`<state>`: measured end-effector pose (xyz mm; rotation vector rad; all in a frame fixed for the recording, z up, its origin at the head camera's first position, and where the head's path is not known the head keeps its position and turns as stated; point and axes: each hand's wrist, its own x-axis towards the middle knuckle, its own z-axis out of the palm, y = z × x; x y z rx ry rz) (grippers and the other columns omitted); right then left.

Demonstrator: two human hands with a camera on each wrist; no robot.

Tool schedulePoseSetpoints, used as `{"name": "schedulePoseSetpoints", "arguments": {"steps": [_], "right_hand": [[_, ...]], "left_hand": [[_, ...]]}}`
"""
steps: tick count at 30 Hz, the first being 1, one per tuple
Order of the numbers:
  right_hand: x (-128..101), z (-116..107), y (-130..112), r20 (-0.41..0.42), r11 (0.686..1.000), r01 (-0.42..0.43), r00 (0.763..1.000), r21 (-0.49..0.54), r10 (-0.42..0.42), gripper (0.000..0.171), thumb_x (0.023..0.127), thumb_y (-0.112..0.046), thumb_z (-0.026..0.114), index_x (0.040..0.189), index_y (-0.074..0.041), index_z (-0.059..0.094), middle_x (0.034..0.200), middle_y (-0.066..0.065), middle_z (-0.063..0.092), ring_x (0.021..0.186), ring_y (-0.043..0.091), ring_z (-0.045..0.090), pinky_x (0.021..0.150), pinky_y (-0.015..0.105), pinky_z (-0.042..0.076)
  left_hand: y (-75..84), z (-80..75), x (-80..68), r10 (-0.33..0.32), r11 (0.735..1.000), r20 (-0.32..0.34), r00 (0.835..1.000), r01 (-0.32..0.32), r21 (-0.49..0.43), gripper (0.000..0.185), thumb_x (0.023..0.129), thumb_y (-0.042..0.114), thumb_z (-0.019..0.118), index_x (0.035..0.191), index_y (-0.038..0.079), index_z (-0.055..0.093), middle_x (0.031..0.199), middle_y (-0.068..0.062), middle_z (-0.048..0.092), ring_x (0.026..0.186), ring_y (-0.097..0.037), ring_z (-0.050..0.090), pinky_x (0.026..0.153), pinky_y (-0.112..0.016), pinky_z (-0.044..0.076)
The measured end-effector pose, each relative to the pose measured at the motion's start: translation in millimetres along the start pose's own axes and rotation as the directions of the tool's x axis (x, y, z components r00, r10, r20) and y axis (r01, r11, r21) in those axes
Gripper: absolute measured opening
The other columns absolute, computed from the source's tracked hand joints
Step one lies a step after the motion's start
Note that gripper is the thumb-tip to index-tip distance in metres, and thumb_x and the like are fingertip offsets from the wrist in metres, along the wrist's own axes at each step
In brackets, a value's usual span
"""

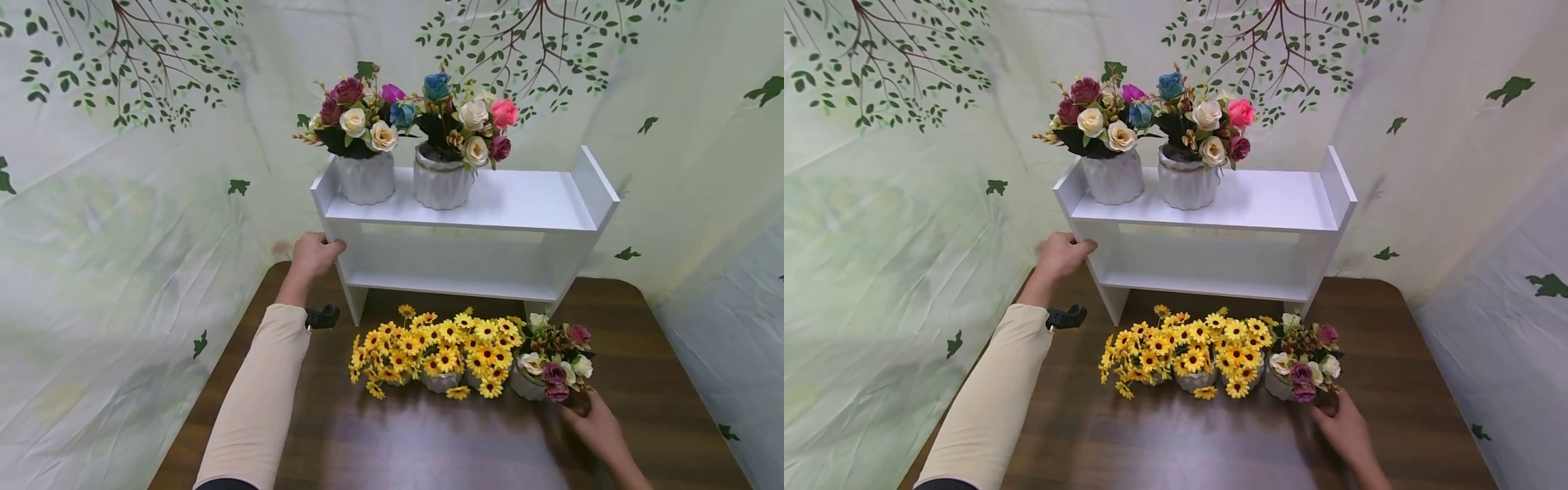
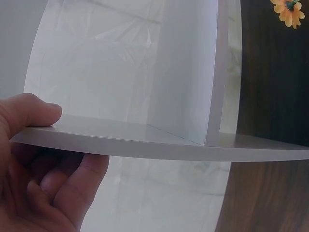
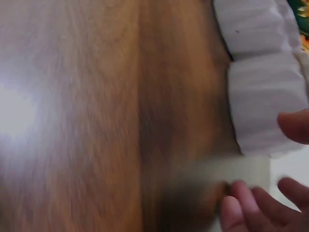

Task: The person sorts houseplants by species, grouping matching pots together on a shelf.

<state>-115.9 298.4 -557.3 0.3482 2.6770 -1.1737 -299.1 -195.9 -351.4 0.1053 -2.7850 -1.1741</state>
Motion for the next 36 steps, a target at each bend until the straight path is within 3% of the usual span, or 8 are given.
{"name": "schedulePoseSetpoints", "arguments": {"steps": [5, 8, 11, 17, 20, 24, 29, 36], "right_hand": [[6.5, 16.5, -8.3, -0.127, 0.992, 0.125, 0.984, 0.001, -0.123, 0.082, 0.085, -0.028, 0.072, 0.145, 0.01, 0.033, 0.138, 0.04, 0.047, 0.127, 0.055, 0.048, 0.102, 0.063, 0.041], [8.2, 23.5, -13.2, -0.202, 0.975, 0.22, 0.954, -0.032, -0.222, 0.076, 0.081, -0.028, 0.076, 0.138, 0.011, 0.045, 0.132, 0.039, 0.054, 0.121, 0.054, 0.053, 0.097, 0.061, 0.045], [9.5, 28.3, -18.6, -0.229, 0.968, 0.252, 0.941, -0.009, -0.248, 0.076, 0.08, -0.027, 0.077, 0.138, 0.01, 0.044, 0.133, 0.035, 0.055, 0.121, 0.048, 0.055, 0.095, 0.054, 0.045], [18.7, 37.6, -27.0, -0.207, 0.944, 0.282, 0.947, 0.174, -0.244, 0.08, 0.081, -0.025, 0.081, 0.146, -0.005, 0.038, 0.142, 0.015, 0.05, 0.118, -0.008, 0.042, 0.096, 0.015, 0.035], [22.2, 40.4, -30.5, -0.178, 0.941, 0.269, 0.956, 0.204, -0.235, 0.075, 0.086, -0.027, 0.077, 0.146, -0.008, 0.036, 0.144, 0.011, 0.048, 0.111, -0.022, 0.031, 0.095, 0.015, 0.033], [24.4, 41.8, -33.8, -0.164, 0.944, 0.229, 0.967, 0.238, -0.193, 0.079, 0.089, -0.027, 0.074, 0.151, -0.009, 0.029, 0.149, 0.011, 0.041, 0.117, -0.017, 0.028, 0.102, 0.031, 0.034], [27.3, 42.4, -36.5, -0.192, 0.944, 0.249, 0.959, 0.215, -0.209, 0.078, 0.087, -0.028, 0.076, 0.148, -0.007, 0.032, 0.146, 0.014, 0.043, 0.125, 0.003, 0.036, 0.106, 0.047, 0.032], [24.3, 44.8, -33.0, -0.33, 0.933, 0.255, 0.93, 0.254, -0.164, 0.093, 0.077, -0.018, 0.084, 0.152, -0.012, 0.03, 0.15, 0.008, 0.042, 0.128, -0.008, 0.033, 0.105, 0.015, 0.027]], "left_hand": [[1.5, -0.5, -1.1, 0.009, 1.0, -0.009, 1.0, -0.009, -0.012, 0.029, 0.084, 0.024, 0.059, 0.062, 0.01, 0.049, 0.061, 0.0, 0.051, 0.066, -0.022, 0.047, 0.054, -0.029, 0.038], [2.3, 0.0, -1.4, 0.016, 1.0, -0.014, 1.0, -0.016, -0.01, 0.027, 0.085, 0.025, 0.059, 0.065, 0.007, 0.055, 0.064, -0.002, 0.056, 0.068, -0.022, 0.049, 0.055, -0.029, 0.039], [2.6, 1.1, -1.3, 0.011, 1.0, -0.014, 1.0, -0.011, -0.011, 0.026, 0.085, 0.025, 0.06, 0.068, 0.004, 0.059, 0.07, -0.006, 0.061, 0.07, -0.022, 0.05, 0.057, -0.028, 0.039], [2.7, 1.5, -1.3, -0.009, 1.0, -0.007, 1.0, 0.009, -0.016, 0.026, 0.087, 0.025, 0.059, 0.078, 0.001, 0.064, 0.085, -0.014, 0.068, 0.076, -0.024, 0.053, 0.059, -0.028, 0.041], [2.4, 0.9, -1.4, -0.009, 1.0, -0.006, 1.0, 0.009, -0.011, 0.027, 0.087, 0.025, 0.059, 0.078, 0.0, 0.064, 0.083, -0.014, 0.067, 0.075, -0.024, 0.053, 0.059, -0.028, 0.041], [2.5, 0.7, -1.3, -0.017, 1.0, 0.0, 1.0, 0.017, -0.014, 0.026, 0.087, 0.026, 0.06, 0.077, 0.002, 0.063, 0.081, -0.011, 0.065, 0.074, -0.023, 0.053, 0.058, -0.027, 0.041], [1.2, -1.2, -0.2, -0.012, 1.0, -0.001, 1.0, 0.011, -0.011, 0.026, 0.086, 0.025, 0.059, 0.075, 0.003, 0.062, 0.078, -0.009, 0.065, 0.073, -0.022, 0.053, 0.058, -0.027, 0.041], [0.1, -2.1, -2.0, 0.001, 1.0, -0.008, 1.0, -0.001, -0.012, 0.026, 0.086, 0.026, 0.06, 0.072, 0.003, 0.061, 0.07, -0.005, 0.06, 0.07, -0.022, 0.051, 0.056, -0.027, 0.041]]}}
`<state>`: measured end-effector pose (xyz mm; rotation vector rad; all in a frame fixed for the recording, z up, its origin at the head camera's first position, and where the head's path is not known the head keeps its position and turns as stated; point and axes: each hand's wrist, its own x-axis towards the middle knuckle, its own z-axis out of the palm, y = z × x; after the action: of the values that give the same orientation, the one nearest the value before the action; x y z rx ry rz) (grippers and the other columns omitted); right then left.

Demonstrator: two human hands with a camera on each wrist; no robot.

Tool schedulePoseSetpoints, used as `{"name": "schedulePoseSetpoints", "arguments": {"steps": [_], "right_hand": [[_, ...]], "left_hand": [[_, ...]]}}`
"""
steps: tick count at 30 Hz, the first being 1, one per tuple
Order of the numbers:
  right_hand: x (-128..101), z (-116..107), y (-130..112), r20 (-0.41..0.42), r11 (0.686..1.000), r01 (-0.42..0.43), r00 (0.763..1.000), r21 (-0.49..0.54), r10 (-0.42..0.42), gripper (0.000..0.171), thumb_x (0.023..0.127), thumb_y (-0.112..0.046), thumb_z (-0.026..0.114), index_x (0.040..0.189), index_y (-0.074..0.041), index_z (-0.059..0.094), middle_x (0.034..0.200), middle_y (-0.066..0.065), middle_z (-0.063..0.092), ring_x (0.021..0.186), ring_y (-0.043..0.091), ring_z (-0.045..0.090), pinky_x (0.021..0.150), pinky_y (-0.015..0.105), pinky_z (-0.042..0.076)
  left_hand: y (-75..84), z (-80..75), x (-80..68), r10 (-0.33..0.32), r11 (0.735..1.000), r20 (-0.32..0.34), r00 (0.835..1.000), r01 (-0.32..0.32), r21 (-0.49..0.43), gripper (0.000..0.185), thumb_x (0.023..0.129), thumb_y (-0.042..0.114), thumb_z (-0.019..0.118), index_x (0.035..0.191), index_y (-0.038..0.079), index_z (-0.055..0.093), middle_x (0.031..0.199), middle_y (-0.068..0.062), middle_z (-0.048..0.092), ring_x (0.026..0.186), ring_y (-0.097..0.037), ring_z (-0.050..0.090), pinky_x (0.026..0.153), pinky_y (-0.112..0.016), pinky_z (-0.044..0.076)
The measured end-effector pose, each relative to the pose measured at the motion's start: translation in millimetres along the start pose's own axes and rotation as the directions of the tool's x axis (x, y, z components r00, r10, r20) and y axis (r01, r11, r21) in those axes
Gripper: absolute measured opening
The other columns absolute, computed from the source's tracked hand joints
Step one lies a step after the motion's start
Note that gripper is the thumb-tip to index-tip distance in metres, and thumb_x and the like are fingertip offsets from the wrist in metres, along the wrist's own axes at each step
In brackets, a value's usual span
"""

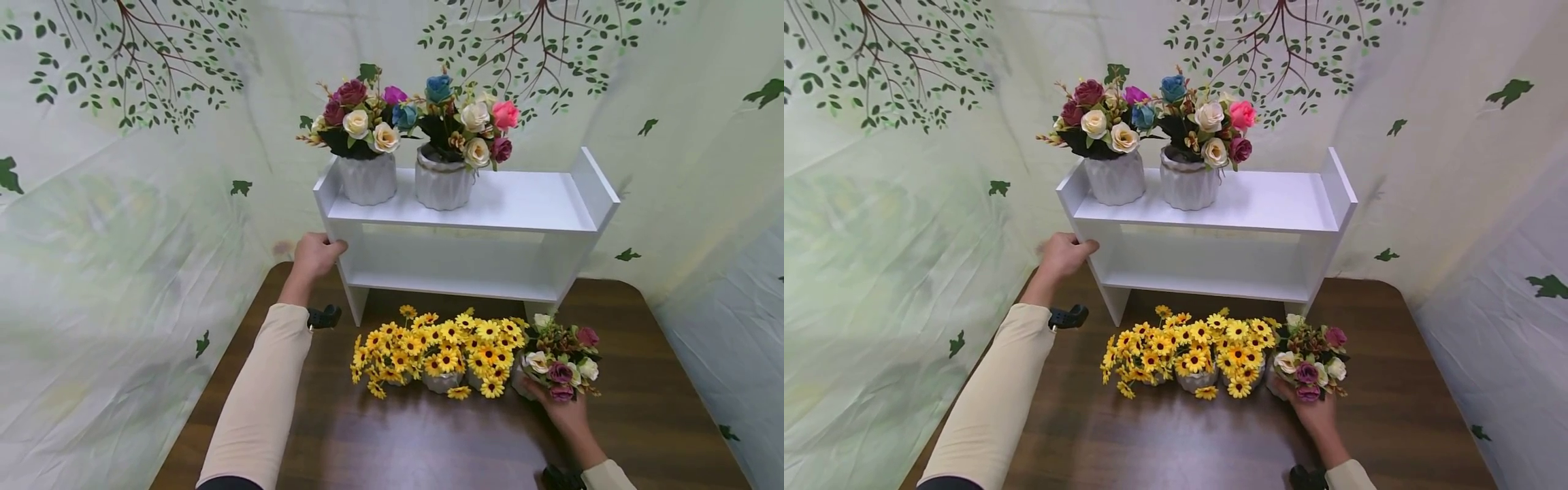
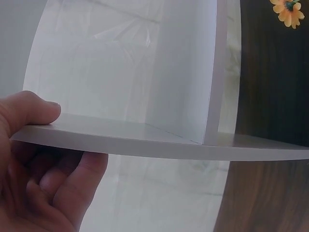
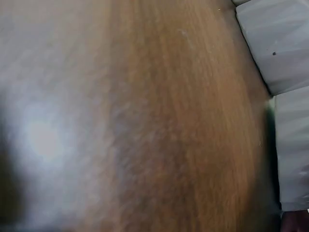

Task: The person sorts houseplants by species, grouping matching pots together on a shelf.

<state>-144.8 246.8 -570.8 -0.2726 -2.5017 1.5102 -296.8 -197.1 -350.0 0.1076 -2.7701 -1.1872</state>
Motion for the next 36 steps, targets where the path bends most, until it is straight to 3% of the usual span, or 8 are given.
{"name": "schedulePoseSetpoints", "arguments": {"steps": [6, 11, 17, 21, 24, 33, 35, 36], "right_hand": [[-2.7, -4.1, 2.4, -0.011, 0.999, -0.041, 0.999, 0.016, 0.042, 0.101, 0.077, -0.021, 0.084, 0.156, -0.018, 0.022, 0.155, 0.01, 0.038, 0.14, 0.012, 0.033, 0.114, 0.027, 0.026], [-4.7, -5.7, 4.1, 0.031, 1.0, -0.004, 1.0, -0.019, 0.004, 0.088, 0.081, -0.024, 0.081, 0.152, -0.011, 0.03, 0.149, 0.011, 0.044, 0.122, -0.017, 0.032, 0.097, 0.005, 0.026], [-1.4, -3.7, 3.0, 0.098, 0.998, 0.044, 0.994, -0.051, -0.039, 0.076, 0.085, -0.027, 0.077, 0.147, -0.009, 0.036, 0.144, 0.009, 0.047, 0.114, -0.023, 0.028, 0.097, 0.013, 0.03], [-4.4, -4.2, -1.3, 0.104, 1.0, 0.006, 0.995, -0.03, -0.003, 0.087, 0.083, -0.024, 0.079, 0.151, -0.008, 0.027, 0.149, 0.012, 0.041, 0.132, 0.006, 0.038, 0.108, 0.033, 0.031], [-7.8, -10.8, -7.7, 0.126, 0.999, -0.038, 0.991, -0.038, 0.042, 0.091, 0.084, -0.024, 0.078, 0.153, -0.004, 0.022, 0.152, 0.018, 0.036, 0.139, 0.032, 0.034, 0.11, 0.048, 0.03], [-4.9, -70.7, -37.9, 0.094, 0.99, -0.097, 0.99, -0.102, 0.106, 0.111, 0.083, -0.026, 0.079, 0.158, -0.003, 0.0, 0.16, 0.029, 0.017, 0.148, 0.047, 0.015, 0.117, 0.063, 0.017], [-3.8, -89.1, -46.4, 0.075, 0.987, -0.079, 0.993, -0.143, 0.091, 0.11, 0.084, -0.028, 0.078, 0.157, -0.001, 0.001, 0.159, 0.031, 0.017, 0.148, 0.047, 0.014, 0.119, 0.062, 0.014], [-3.3, -98.2, -50.7, 0.046, 0.985, -0.079, 0.995, -0.152, 0.087, 0.108, 0.084, -0.029, 0.078, 0.157, -0.003, 0.002, 0.159, 0.029, 0.017, 0.15, 0.041, 0.014, 0.122, 0.054, 0.015]], "left_hand": [[1.8, 1.2, -0.9, -0.01, 1.0, -0.002, 1.0, 0.01, -0.004, 0.026, 0.086, 0.026, 0.06, 0.074, 0.003, 0.062, 0.072, -0.006, 0.061, 0.071, -0.023, 0.052, 0.057, -0.028, 0.041], [2.3, 0.7, -0.1, -0.013, 1.0, 0.012, 1.0, 0.013, 0.001, 0.027, 0.086, 0.026, 0.059, 0.075, 0.002, 0.062, 0.071, -0.005, 0.06, 0.071, -0.022, 0.052, 0.057, -0.027, 0.041], [2.6, -1.4, 0.1, -0.021, 1.0, 0.02, 1.0, 0.021, 0.009, 0.027, 0.087, 0.026, 0.059, 0.081, 0.0, 0.064, 0.08, -0.011, 0.064, 0.076, -0.024, 0.053, 0.06, -0.027, 0.041], [0.5, -2.6, 0.6, -0.022, 1.0, 0.024, 0.999, 0.021, 0.014, 0.026, 0.087, 0.026, 0.059, 0.079, 0.001, 0.063, 0.074, -0.006, 0.06, 0.074, -0.023, 0.052, 0.059, -0.027, 0.041], [-2.3, -2.7, 1.1, -0.022, 1.0, 0.024, 0.999, 0.021, 0.009, 0.025, 0.087, 0.025, 0.059, 0.076, 0.003, 0.061, 0.07, -0.003, 0.058, 0.073, -0.022, 0.052, 0.058, -0.028, 0.041], [0.0, 0.0, 1.7, -0.011, 1.0, 0.017, 1.0, 0.011, -0.009, 0.024, 0.086, 0.025, 0.06, 0.074, 0.004, 0.061, 0.065, 0.001, 0.055, 0.07, -0.022, 0.051, 0.057, -0.028, 0.041], [1.0, 0.5, 1.3, -0.012, 1.0, 0.018, 1.0, 0.012, 0.0, 0.024, 0.086, 0.025, 0.06, 0.076, 0.003, 0.062, 0.067, -0.001, 0.057, 0.071, -0.022, 0.051, 0.057, -0.028, 0.041], [1.5, 0.9, 1.2, -0.012, 1.0, 0.02, 1.0, 0.012, 0.005, 0.024, 0.086, 0.025, 0.059, 0.076, 0.002, 0.062, 0.068, -0.001, 0.057, 0.071, -0.022, 0.052, 0.057, -0.028, 0.041]]}}
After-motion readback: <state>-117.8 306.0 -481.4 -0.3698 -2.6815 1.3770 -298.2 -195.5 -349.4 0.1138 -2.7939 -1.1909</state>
